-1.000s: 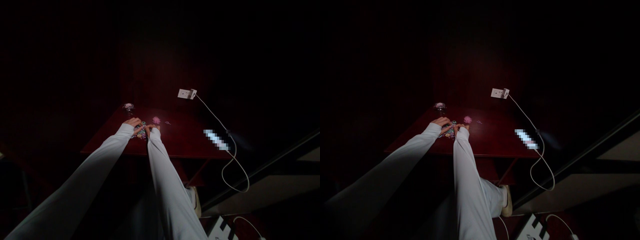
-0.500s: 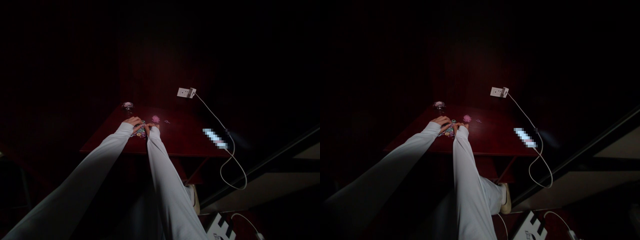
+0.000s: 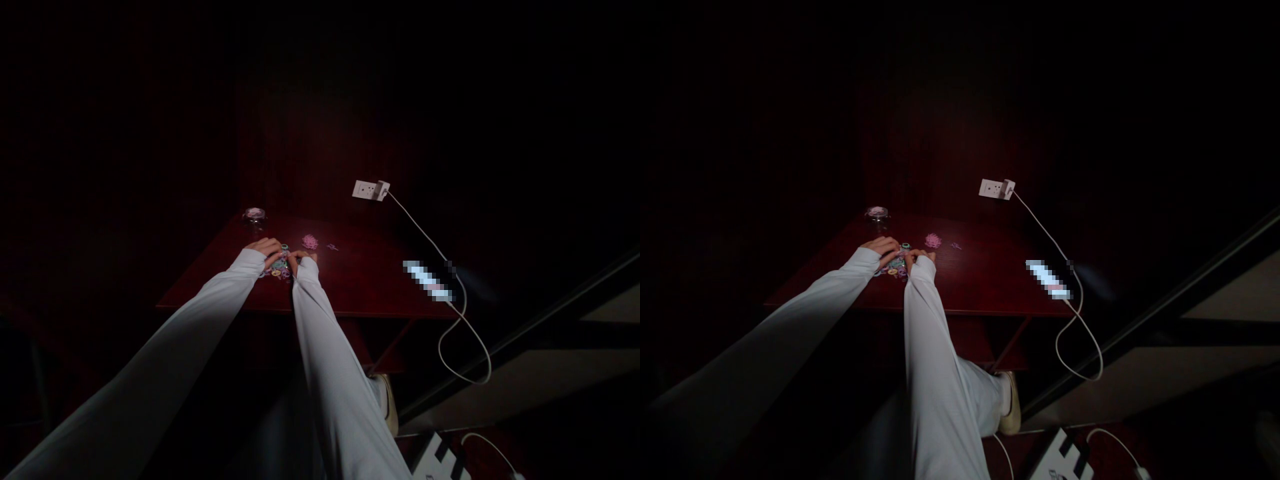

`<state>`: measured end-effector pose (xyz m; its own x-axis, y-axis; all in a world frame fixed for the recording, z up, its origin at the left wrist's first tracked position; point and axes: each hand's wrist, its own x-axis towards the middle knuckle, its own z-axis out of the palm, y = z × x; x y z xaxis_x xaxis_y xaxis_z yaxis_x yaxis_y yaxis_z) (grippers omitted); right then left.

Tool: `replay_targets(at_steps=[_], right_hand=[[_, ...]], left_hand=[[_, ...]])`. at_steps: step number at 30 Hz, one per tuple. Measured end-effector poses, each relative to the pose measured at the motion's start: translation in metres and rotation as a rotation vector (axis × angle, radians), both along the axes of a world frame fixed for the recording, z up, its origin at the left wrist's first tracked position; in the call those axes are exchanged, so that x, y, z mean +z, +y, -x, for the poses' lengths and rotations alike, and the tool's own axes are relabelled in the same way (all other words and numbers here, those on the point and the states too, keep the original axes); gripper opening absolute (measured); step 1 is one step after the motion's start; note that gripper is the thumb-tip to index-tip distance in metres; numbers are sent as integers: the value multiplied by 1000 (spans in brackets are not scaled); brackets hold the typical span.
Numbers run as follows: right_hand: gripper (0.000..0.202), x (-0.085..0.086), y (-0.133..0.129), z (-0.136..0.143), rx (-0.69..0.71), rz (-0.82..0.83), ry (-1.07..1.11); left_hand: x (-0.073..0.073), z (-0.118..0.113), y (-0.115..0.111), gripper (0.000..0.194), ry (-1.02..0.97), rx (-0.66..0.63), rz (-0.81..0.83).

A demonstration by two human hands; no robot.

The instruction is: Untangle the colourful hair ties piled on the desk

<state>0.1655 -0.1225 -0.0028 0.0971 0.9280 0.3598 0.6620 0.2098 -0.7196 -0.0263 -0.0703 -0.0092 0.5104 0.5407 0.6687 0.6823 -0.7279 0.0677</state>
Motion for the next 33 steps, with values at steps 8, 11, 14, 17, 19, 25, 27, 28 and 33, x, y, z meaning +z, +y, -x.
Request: replay_targets(at_steps=[8, 11, 14, 17, 19, 25, 27, 28, 33], right_hand=[[21, 2, -2, 1, -4, -23, 26], [17, 2, -1, 1, -13, -13, 23], [17, 1, -2, 0, -7, -38, 12], [19, 1, -3, 0, -17, -49, 1], [19, 1, -4, 0, -27, -44, 0], [20, 1, -2, 1, -25, -40, -2], [19, 1, -2, 1, -24, -42, -9], [19, 1, -2, 1, -24, -44, -10], [19, 2, -5, 0, -14, -46, -2]], left_hand=[[7, 1, -9, 33, 7, -19, 11], [15, 3, -19, 32, 34, -43, 17], [20, 3, -25, 33, 41, -26, 29], [21, 3, -27, 32, 35, -21, 29], [20, 2, -25, 33, 30, -28, 27], [11, 0, -13, 33, 6, 9, 58], [9, -1, -10, 32, -7, 29, 69], [8, -1, -10, 32, -11, 31, 67], [11, 1, -15, 32, 8, -10, 29]])
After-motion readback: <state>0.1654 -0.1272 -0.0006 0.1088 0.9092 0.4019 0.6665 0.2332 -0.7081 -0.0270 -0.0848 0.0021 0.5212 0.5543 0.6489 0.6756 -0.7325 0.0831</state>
